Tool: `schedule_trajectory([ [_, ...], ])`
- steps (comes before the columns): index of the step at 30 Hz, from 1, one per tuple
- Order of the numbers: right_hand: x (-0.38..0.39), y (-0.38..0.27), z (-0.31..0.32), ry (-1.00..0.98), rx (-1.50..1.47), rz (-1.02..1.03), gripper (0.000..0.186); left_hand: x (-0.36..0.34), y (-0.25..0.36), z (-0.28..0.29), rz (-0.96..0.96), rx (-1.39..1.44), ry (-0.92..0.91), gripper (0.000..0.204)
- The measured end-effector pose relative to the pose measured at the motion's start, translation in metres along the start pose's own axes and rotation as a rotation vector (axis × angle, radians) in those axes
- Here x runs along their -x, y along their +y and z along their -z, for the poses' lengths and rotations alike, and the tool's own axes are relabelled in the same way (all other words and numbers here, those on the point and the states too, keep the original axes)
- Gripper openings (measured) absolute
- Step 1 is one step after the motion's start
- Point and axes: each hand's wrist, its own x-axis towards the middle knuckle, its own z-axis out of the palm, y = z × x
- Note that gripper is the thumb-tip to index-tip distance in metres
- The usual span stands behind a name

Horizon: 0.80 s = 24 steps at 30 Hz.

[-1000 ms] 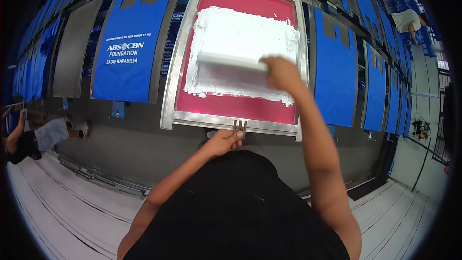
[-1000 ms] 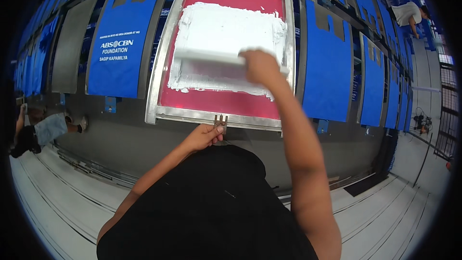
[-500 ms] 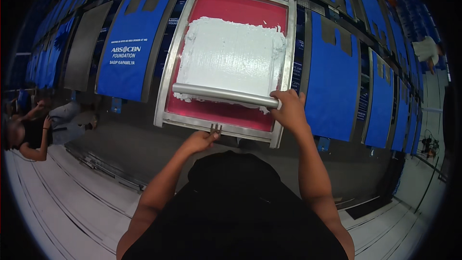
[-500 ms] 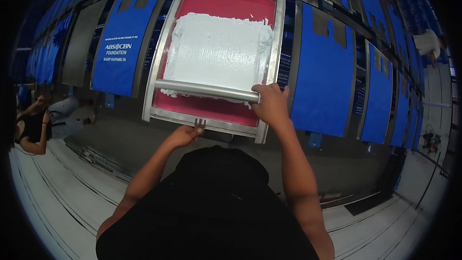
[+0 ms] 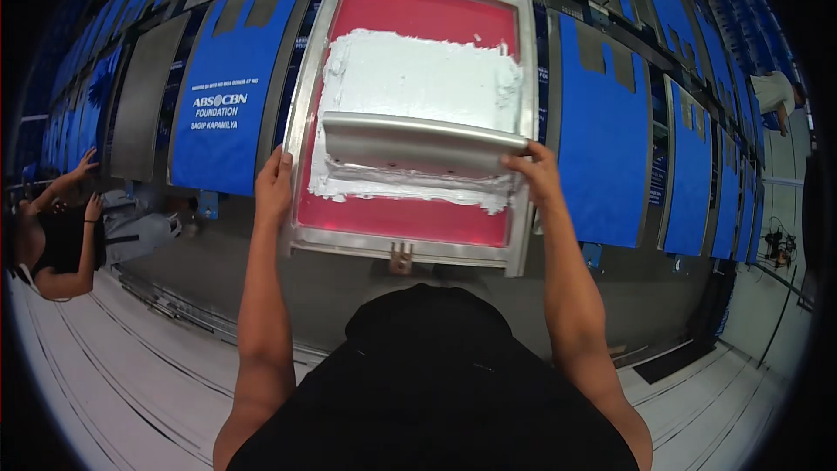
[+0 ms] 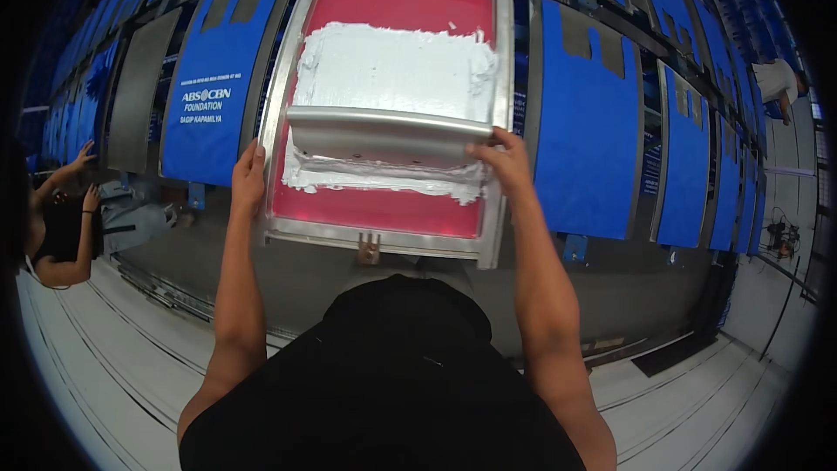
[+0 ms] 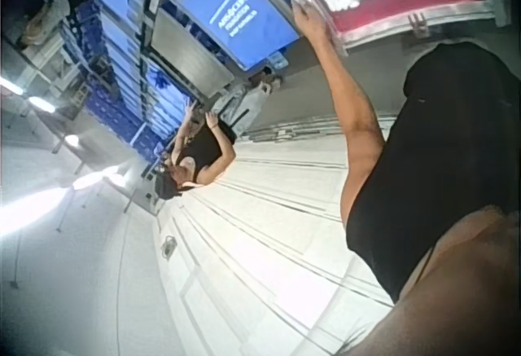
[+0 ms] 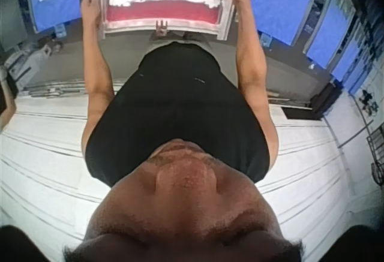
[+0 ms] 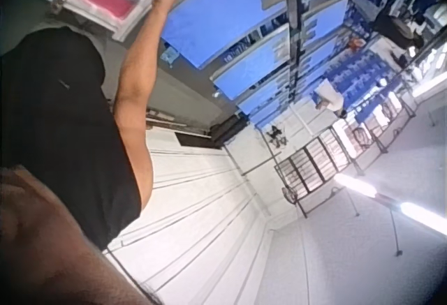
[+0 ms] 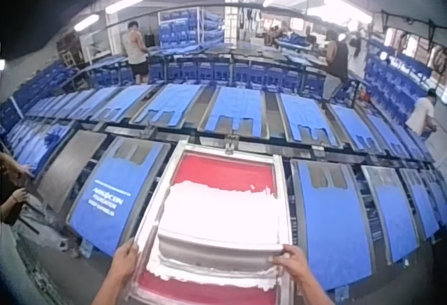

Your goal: The person repeatedly rolls a squeegee back and forth over white ink in a pink screen-printing tray to evenly coat the roller. A coworker in the background handles blue printed fabric pieces.

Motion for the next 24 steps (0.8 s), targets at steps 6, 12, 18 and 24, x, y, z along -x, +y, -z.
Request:
schedule_trajectory([
  [6, 0.122, -0.055, 0.115, 0.258, 0.07, 0.028, 0.046, 0.078, 0.045, -0.072, -0.05, 0.178, -0.122, 0.049],
  [12, 0.334, -0.082, 0.246, 0.589, 0.301, 0.048, 0.047, 0.133, 0.089, -0.174, -0.201, 0.459, -0.587, 0.055],
  [18, 0.353, -0.059, 0.214, 0.656, 0.167, 0.115, 0.049, 0.123, 0.089, -0.174, -0.283, 0.389, -0.575, 0.052],
  [24, 0.208, -0.026, 0.128, 0.428, 0.016, 0.083, 0.049, 0.075, 0.045, -0.098, -0.173, 0.279, -0.28, 0.045],
])
